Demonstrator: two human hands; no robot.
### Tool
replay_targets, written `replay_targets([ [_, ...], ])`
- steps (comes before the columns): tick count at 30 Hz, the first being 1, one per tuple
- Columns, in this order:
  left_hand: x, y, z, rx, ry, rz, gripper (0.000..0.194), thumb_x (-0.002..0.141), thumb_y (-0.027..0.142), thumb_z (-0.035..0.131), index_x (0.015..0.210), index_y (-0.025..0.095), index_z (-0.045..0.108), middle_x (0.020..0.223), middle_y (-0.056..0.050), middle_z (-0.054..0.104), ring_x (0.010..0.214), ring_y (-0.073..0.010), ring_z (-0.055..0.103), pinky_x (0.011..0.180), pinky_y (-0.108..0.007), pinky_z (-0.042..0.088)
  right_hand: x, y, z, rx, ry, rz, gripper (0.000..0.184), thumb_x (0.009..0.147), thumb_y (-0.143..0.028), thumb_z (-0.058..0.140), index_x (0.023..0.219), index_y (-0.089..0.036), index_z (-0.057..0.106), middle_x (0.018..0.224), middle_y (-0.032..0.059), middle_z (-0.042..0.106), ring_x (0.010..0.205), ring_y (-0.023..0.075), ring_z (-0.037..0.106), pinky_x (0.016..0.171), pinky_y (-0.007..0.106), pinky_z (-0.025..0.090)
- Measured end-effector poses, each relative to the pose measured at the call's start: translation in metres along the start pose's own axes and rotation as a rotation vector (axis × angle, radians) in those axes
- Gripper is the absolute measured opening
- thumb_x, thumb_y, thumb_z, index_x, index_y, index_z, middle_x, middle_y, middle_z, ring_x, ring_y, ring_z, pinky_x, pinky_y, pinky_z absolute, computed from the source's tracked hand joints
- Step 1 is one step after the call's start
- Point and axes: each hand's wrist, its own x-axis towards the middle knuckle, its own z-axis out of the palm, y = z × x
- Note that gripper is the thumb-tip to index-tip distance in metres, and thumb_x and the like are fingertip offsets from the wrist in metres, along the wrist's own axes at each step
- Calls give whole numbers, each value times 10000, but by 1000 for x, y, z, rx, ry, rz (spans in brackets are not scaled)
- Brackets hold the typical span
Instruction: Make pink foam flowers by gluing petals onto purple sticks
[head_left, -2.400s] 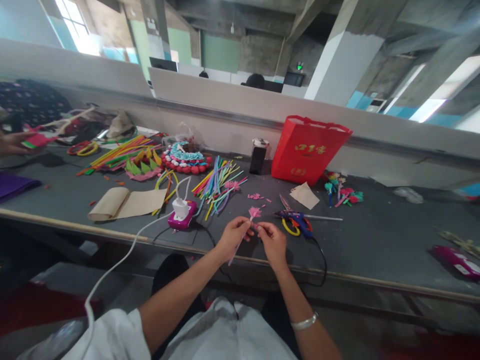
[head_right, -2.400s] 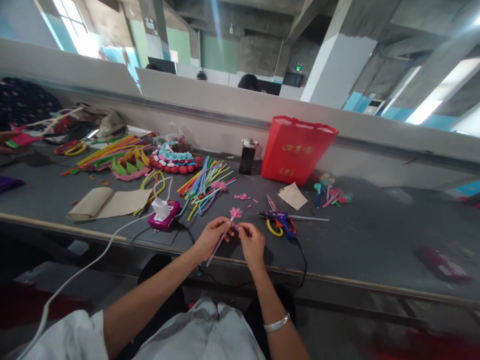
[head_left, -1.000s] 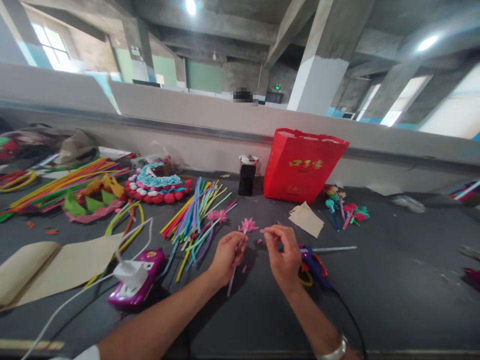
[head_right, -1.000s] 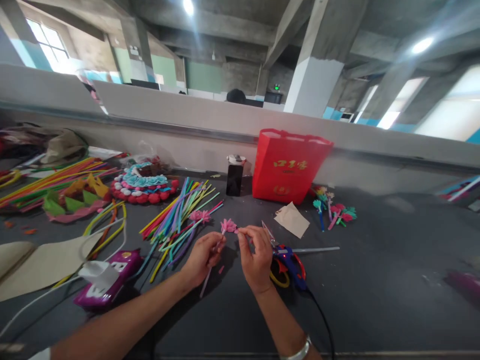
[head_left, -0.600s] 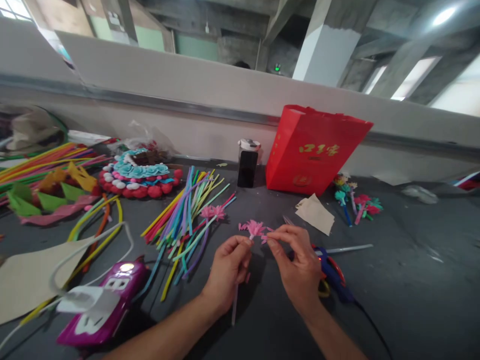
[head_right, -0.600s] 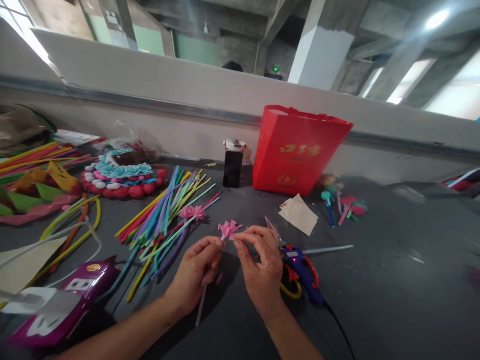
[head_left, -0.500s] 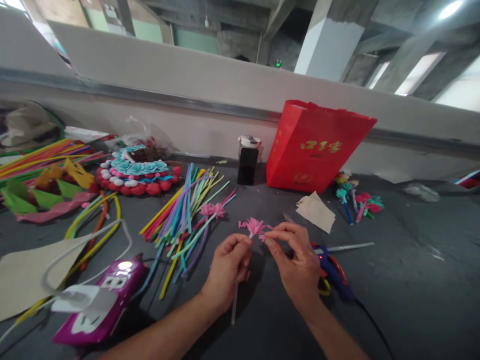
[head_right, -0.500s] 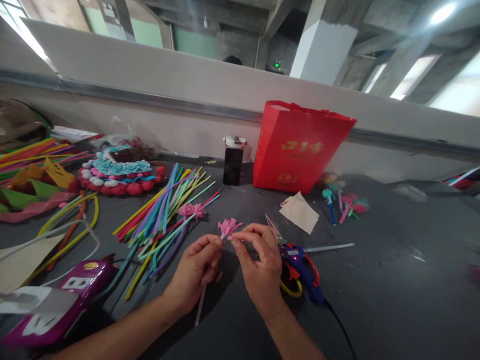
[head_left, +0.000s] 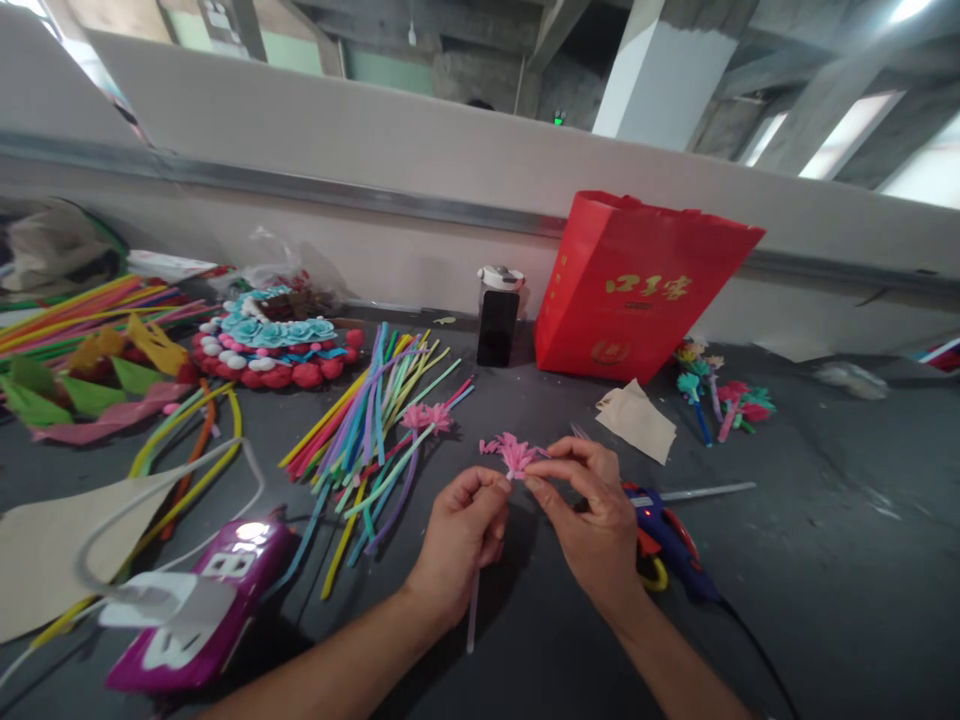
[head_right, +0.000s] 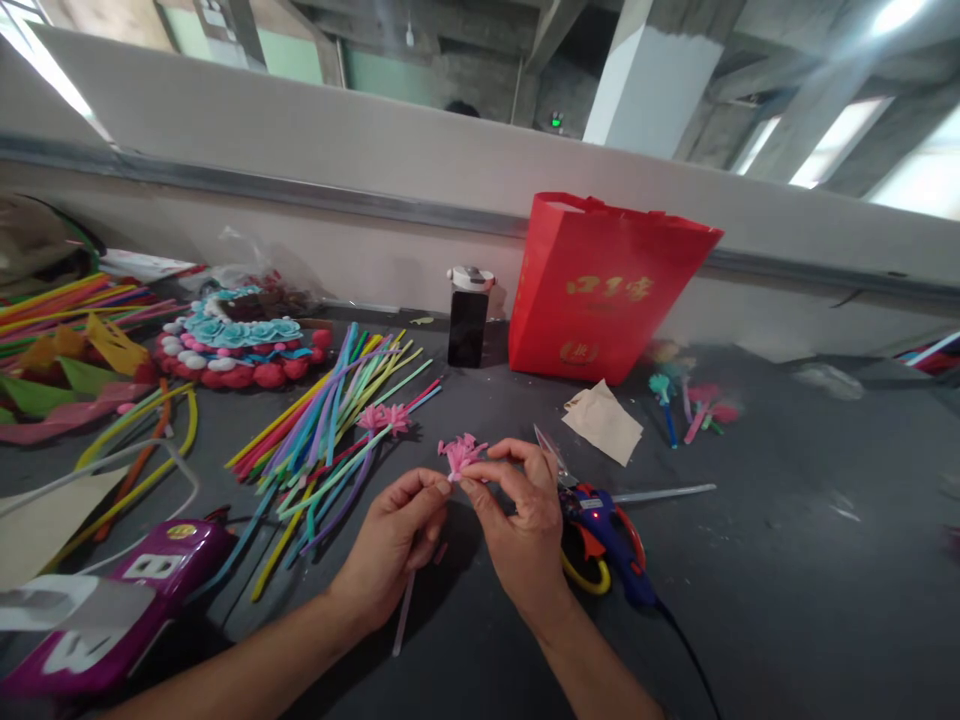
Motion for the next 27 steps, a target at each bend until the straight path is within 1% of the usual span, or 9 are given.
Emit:
replay_targets([
  [4, 1, -3, -1, -2, -9, 5, 274, 722, 394, 729, 752, 182, 558, 441, 100, 422, 325, -18, 228, 348, -176, 153, 0, 2, 1, -10, -1, 0, 55, 873, -274, 668, 881, -266, 722, 991, 40, 583, 985, 205, 561, 869, 391, 459],
  [9, 1, -4, -1, 24, -12, 28, 265, 752, 396, 709, 756, 179, 557, 442, 99, 428, 322, -19, 230, 358, -190, 168, 1, 3, 1, -22, -13, -1, 52, 865, -253, 671, 878, -257, 722, 984, 33, 583, 970, 198, 562, 866, 372, 457],
  [16, 0, -3, 0, 28, 0, 38, 268, 733, 392, 726, 756, 177, 569, 428, 105, 410, 325, -20, 230, 361, -191, 175, 1, 5, 2, -47, -5, -5, 53, 872, -261, 658, 870, -255, 711, 974, 30, 585, 967, 201, 562, 860, 370, 453],
  [20, 0, -4, -1, 31, -2, 29, 267, 727, 391, 730, 751, 177, 573, 428, 99, 415, 331, -24, 231, 349, -189, 147, 1, 6, 4, -52, -3, 4, 54, 870, -259, 659, 864, -257, 712, 973, 30, 586, 965, 203, 559, 860, 375, 453],
  [24, 0, -3, 0, 29, 0, 27, 252, 729, 382, 727, 748, 178, 580, 419, 105, 404, 328, -19, 228, 362, -190, 174, 2, 4, 4, -47, 2, 2, 64, 875, -275, 654, 845, -251, 705, 946, 29, 591, 944, 203, 561, 858, 382, 453],
  [27, -1, -2, 1, 24, 9, 12, 259, 713, 383, 740, 746, 177, 586, 420, 106, 395, 331, -19, 223, 364, -192, 167, 2, 3, 4, -47, 1, 8, 74, 881, -287, 645, 848, -254, 703, 943, 28, 595, 931, 202, 566, 851, 383, 455],
])
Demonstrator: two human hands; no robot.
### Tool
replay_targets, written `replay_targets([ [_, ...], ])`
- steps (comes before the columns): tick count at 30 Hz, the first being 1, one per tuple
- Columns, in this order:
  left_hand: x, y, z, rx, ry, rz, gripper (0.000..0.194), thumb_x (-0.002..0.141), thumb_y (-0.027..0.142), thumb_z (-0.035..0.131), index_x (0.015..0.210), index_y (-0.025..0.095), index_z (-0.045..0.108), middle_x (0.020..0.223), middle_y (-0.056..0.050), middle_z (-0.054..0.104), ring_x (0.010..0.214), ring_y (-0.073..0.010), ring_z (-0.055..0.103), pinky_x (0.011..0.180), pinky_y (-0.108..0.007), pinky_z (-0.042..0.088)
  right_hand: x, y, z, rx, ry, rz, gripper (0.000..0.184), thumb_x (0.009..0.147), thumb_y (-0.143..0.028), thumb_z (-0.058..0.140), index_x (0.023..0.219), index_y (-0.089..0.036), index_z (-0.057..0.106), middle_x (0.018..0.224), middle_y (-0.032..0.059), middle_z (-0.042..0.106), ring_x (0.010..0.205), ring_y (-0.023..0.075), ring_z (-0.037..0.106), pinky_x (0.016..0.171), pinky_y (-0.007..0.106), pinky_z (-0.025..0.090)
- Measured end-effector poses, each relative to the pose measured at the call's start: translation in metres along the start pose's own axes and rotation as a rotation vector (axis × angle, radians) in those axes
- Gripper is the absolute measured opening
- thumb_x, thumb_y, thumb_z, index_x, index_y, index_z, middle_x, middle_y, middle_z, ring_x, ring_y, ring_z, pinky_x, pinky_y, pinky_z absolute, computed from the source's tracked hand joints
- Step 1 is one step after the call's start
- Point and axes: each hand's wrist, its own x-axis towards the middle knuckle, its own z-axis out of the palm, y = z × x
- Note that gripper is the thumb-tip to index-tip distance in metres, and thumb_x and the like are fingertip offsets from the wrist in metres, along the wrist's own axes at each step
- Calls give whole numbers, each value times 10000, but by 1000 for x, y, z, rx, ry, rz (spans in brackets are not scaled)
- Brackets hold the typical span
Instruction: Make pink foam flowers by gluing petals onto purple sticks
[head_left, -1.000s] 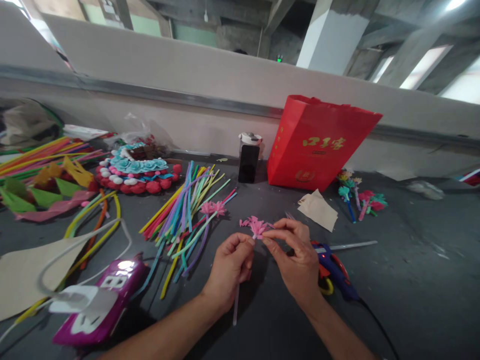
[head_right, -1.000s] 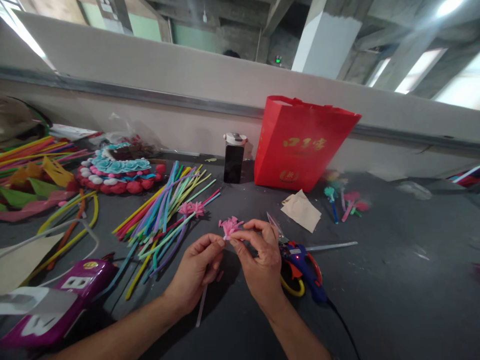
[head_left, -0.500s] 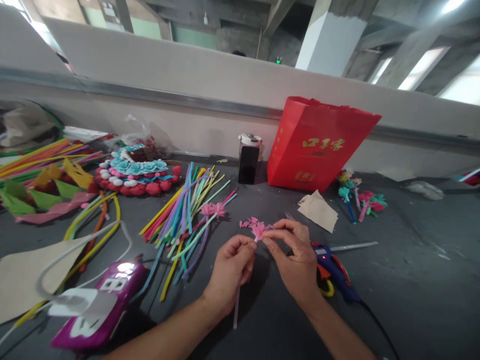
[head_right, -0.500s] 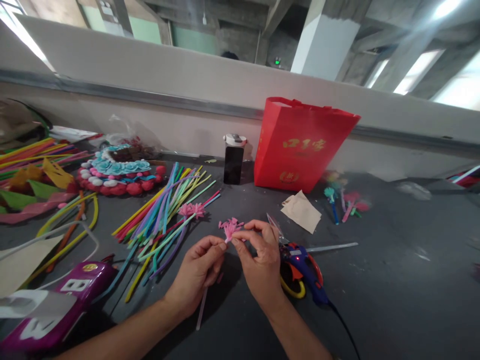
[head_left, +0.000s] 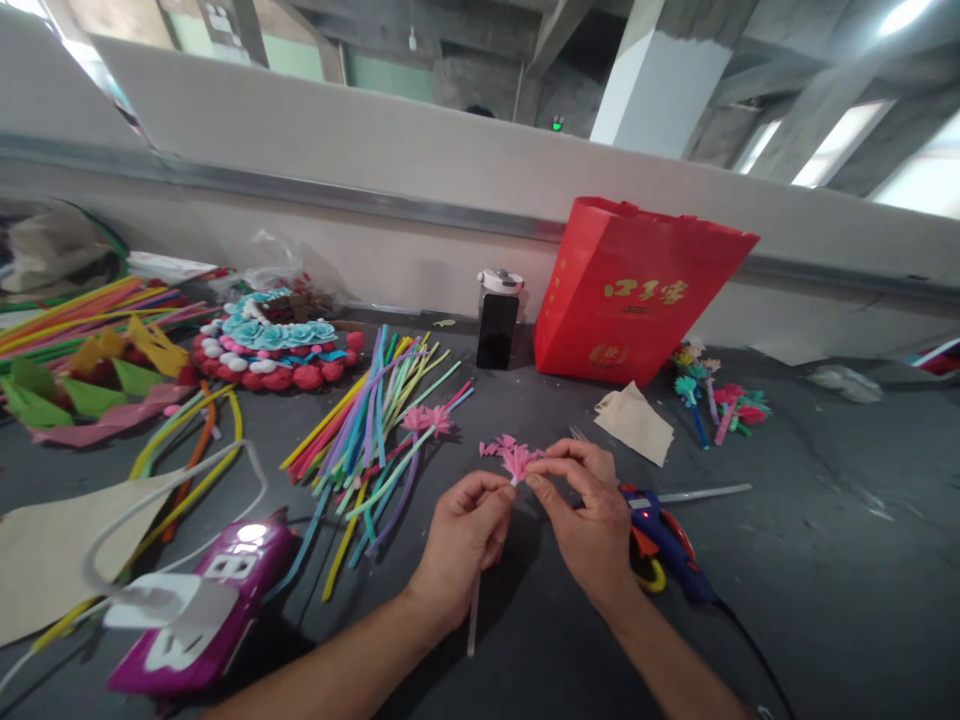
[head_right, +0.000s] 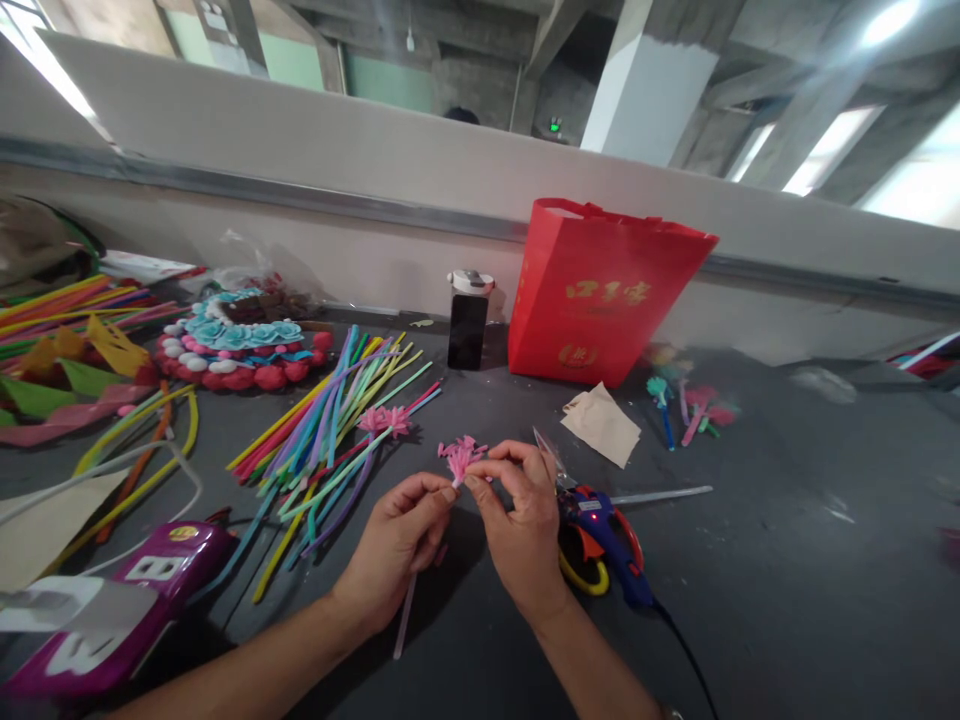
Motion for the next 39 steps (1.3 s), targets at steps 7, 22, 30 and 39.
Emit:
replay_targets([
  [7, 2, -2, -1, 10, -3, -7, 236, 715, 362, 734, 754, 166, 608, 423, 106, 388, 330, -18, 223, 372, -204, 157, -2, 1, 1, 15, 0, 17, 82, 885, -293, 646, 837, -244, 691, 934, 27, 590, 928, 199, 563, 842, 365, 453],
  [22, 2, 3, -2, -41, -17, -47, 199, 714, 341, 697, 760, 175, 597, 477, 94, 439, 313, -9, 239, 366, -199, 134, -1, 0, -2, 64, 55, 46, 170, 911, -314, 611, 1047, -274, 705, 1007, 40, 626, 979, 202, 607, 836, 353, 489],
  [30, 4, 4, -3, -55, -45, -79, 181, 728, 339, 663, 754, 188, 567, 475, 98, 432, 289, -13, 241, 348, -191, 147, 0, -3, -3, 95, 24, 10, 172, 897, -263, 628, 1046, -294, 707, 979, 26, 600, 918, 180, 600, 834, 349, 498],
  [39, 3, 2, -4, -45, -53, -44, 181, 736, 333, 668, 748, 180, 572, 480, 102, 399, 316, -12, 213, 349, -196, 134, 1, -3, -3, 81, -50, -29, 212, 895, -242, 610, 1078, -288, 709, 1011, 40, 575, 972, 189, 577, 878, 366, 492],
])
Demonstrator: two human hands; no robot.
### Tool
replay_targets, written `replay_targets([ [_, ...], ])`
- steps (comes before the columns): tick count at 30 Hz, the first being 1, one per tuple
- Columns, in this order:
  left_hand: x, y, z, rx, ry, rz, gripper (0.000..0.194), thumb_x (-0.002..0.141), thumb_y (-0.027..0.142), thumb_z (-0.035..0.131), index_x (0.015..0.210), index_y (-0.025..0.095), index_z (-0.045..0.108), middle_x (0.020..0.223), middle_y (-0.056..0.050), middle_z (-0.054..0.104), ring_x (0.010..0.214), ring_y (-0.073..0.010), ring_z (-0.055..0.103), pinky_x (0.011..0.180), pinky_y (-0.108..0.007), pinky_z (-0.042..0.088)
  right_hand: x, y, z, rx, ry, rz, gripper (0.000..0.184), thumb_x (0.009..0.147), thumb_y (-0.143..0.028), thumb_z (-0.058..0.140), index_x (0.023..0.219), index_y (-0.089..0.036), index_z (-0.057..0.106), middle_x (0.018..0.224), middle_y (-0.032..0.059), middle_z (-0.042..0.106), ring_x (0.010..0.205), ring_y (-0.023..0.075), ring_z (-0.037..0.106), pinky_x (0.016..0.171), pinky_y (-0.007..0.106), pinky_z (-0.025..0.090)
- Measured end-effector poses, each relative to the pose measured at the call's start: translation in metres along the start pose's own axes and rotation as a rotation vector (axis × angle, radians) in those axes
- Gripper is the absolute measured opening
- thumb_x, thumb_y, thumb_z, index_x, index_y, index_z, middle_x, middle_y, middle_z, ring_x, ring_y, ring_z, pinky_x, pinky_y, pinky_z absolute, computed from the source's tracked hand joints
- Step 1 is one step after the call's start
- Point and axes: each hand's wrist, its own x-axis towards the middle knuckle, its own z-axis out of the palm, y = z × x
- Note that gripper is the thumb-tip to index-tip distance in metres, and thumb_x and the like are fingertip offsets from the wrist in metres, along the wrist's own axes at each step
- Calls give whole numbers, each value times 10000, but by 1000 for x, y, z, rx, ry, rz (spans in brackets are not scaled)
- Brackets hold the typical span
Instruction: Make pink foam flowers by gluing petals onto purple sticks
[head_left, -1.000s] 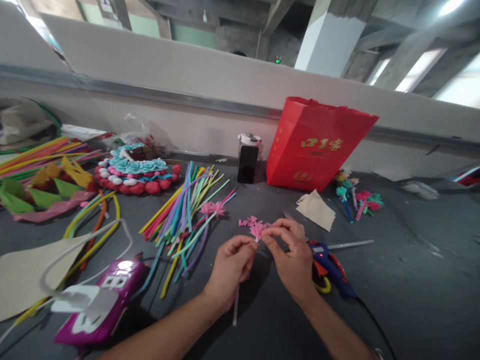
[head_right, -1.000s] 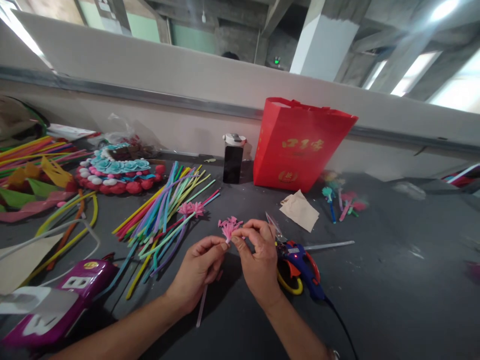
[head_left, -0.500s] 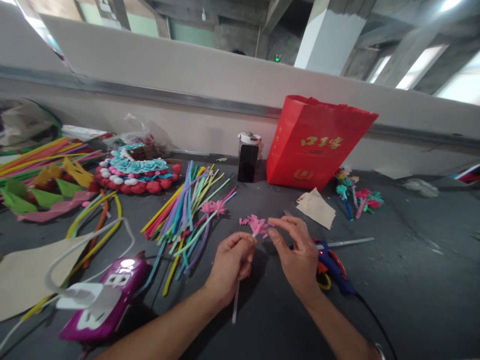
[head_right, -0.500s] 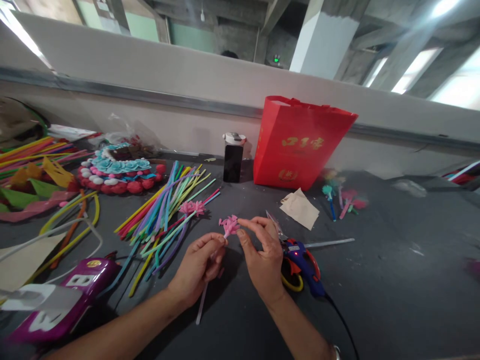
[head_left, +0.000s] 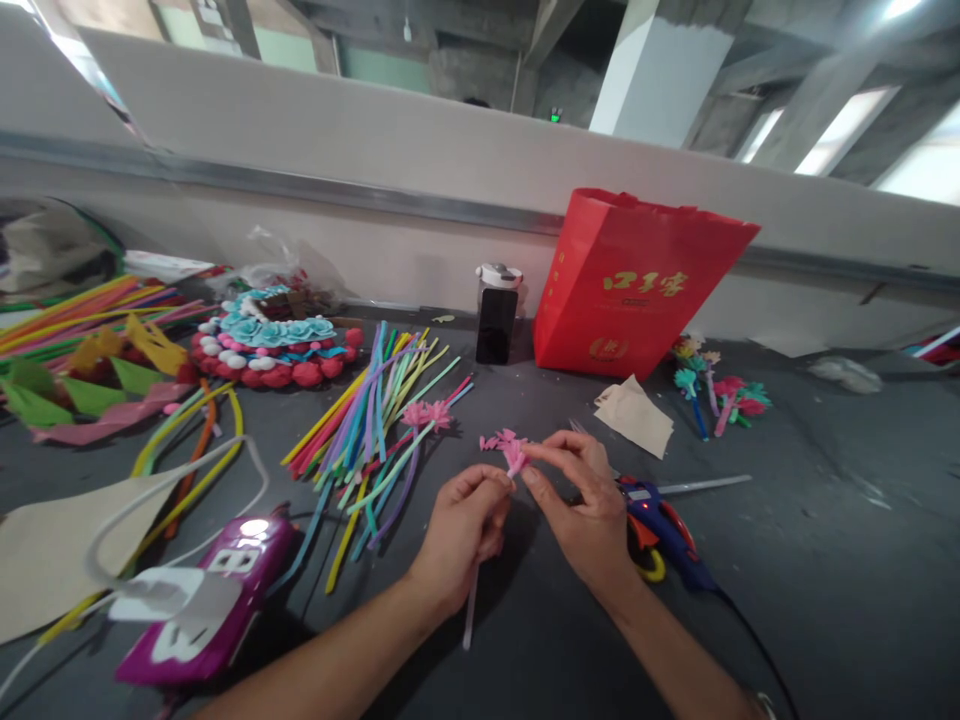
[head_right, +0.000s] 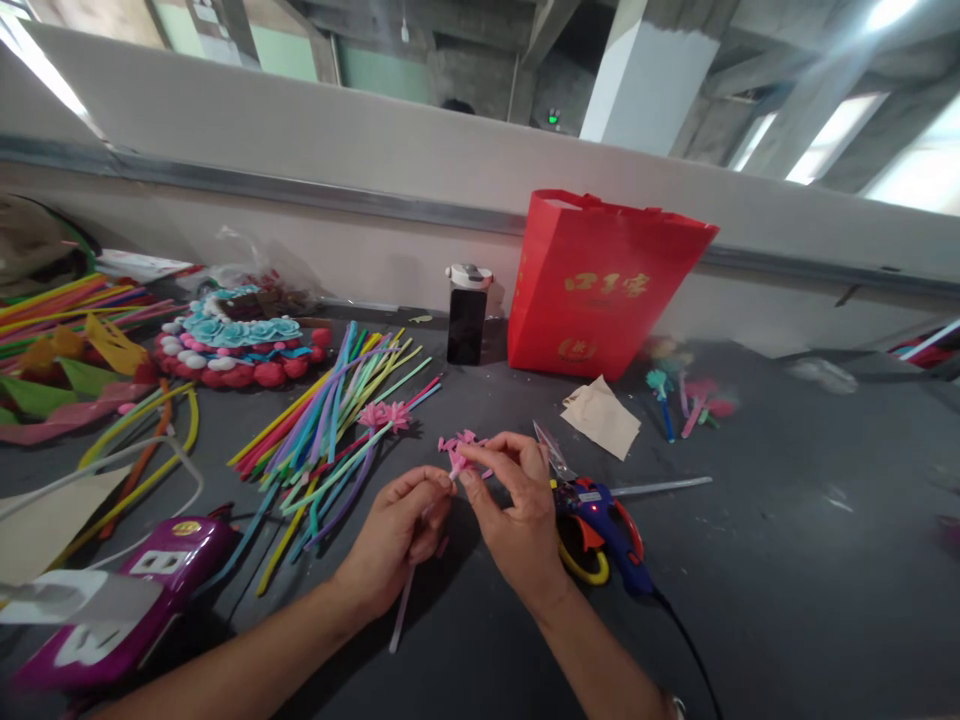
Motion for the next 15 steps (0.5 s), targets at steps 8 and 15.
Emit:
replay_targets([
  [8, 1, -1, 0, 23, -16, -6, 212, 756, 348, 689, 771, 169, 578, 456, 113, 363, 335, -17, 191, 365, -200, 125, -1, 2, 1, 10, -12, 30, 101, 877, -216, 641, 927, -254, 720, 981, 33, 575, 968, 183, 564, 868, 344, 473],
  [15, 1, -2, 0, 21, -6, -12, 230, 753, 359, 711, 787, 165, 592, 446, 117, 339, 341, -20, 187, 370, -210, 123, -2, 3, 1, 42, -13, 46, 59, 879, -230, 655, 867, -247, 710, 973, 26, 572, 953, 176, 570, 855, 320, 464],
])
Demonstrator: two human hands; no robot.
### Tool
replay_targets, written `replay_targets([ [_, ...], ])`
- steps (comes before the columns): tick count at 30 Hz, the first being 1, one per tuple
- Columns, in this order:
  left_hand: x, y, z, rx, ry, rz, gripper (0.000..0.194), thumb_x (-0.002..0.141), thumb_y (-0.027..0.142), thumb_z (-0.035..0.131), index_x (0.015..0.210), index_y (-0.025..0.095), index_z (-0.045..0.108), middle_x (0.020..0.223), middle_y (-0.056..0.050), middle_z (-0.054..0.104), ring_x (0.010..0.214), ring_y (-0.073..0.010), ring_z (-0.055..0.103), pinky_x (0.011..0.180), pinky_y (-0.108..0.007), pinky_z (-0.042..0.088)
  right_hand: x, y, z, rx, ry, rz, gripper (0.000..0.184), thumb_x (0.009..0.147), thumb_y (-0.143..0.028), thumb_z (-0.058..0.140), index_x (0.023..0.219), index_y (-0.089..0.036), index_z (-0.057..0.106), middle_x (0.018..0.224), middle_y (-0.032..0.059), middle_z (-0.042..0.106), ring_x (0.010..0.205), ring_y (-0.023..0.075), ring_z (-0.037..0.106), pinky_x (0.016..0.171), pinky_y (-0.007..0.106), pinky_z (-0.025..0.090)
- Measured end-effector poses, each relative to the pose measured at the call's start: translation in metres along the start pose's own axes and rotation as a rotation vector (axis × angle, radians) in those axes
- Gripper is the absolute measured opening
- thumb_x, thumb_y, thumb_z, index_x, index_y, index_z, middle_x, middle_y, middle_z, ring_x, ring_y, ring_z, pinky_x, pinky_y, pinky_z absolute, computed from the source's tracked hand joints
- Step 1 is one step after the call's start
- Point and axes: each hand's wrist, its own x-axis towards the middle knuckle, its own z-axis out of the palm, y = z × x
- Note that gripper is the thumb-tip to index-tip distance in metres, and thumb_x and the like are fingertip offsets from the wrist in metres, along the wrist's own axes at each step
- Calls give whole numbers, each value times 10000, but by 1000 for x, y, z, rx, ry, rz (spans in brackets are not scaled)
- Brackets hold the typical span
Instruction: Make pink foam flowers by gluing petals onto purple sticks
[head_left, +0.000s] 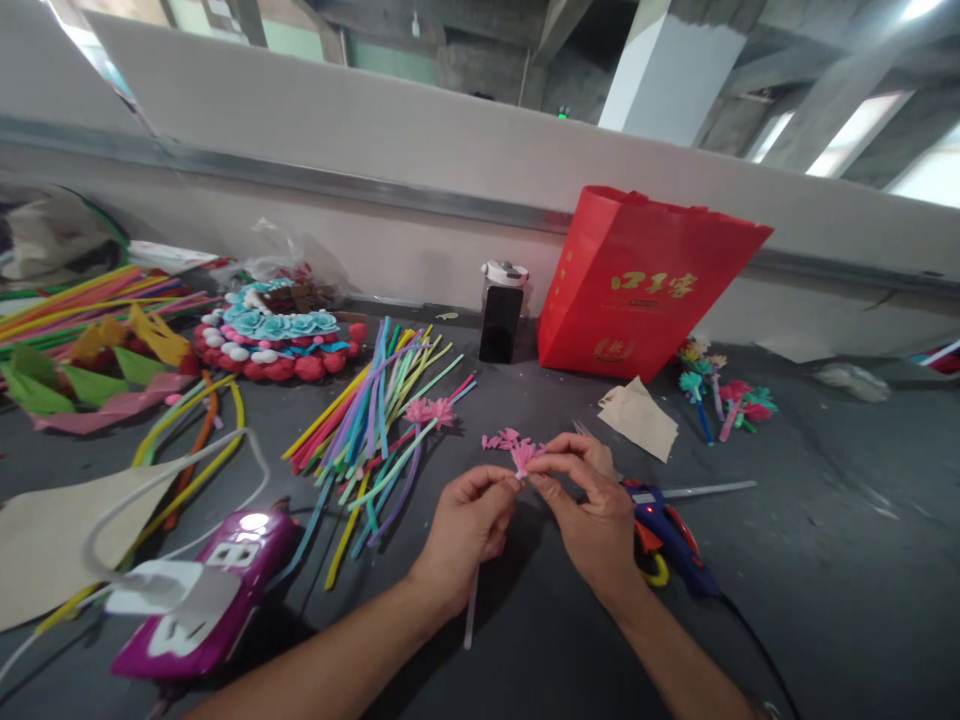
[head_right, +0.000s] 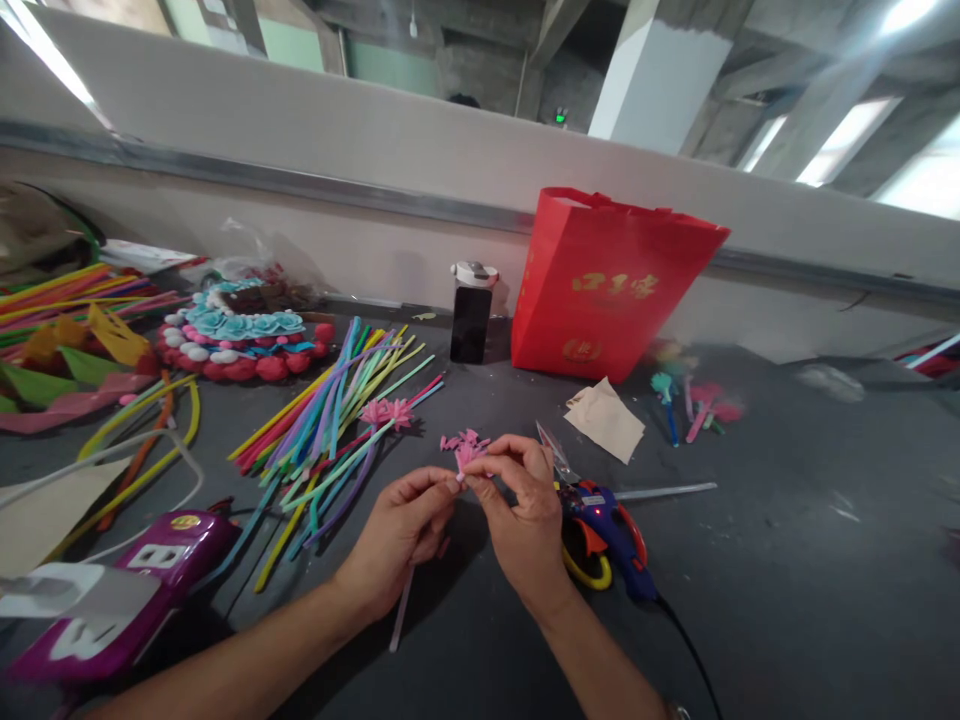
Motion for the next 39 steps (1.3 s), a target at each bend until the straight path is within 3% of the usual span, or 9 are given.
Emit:
replay_targets([
  [23, -1, -3, 0, 17, 15, 10, 242, 739, 373, 719, 794, 169, 601, 432, 120, 333, 353, -28, 197, 385, -215, 157, -1, -1, 4, -21, 7, 10, 60, 877, -247, 659, 850, -248, 713, 946, 26, 569, 935, 186, 564, 837, 339, 458],
  [30, -1, 3, 2, -17, 25, -1, 215, 726, 351, 704, 763, 177, 584, 456, 114, 361, 332, -15, 191, 350, -192, 129, 1, -5, -1, -13, 51, 21, 239, 888, -269, 648, 1124, -276, 680, 1040, 32, 608, 1006, 185, 583, 862, 333, 478],
  [39, -1, 6, 1, -61, 20, -19, 205, 725, 336, 710, 768, 172, 594, 478, 100, 399, 326, -11, 206, 332, -181, 113, -1, -2, -3, -95, 87, 49, 127, 887, -284, 644, 993, -266, 710, 970, 14, 630, 849, 168, 607, 812, 349, 494],
])
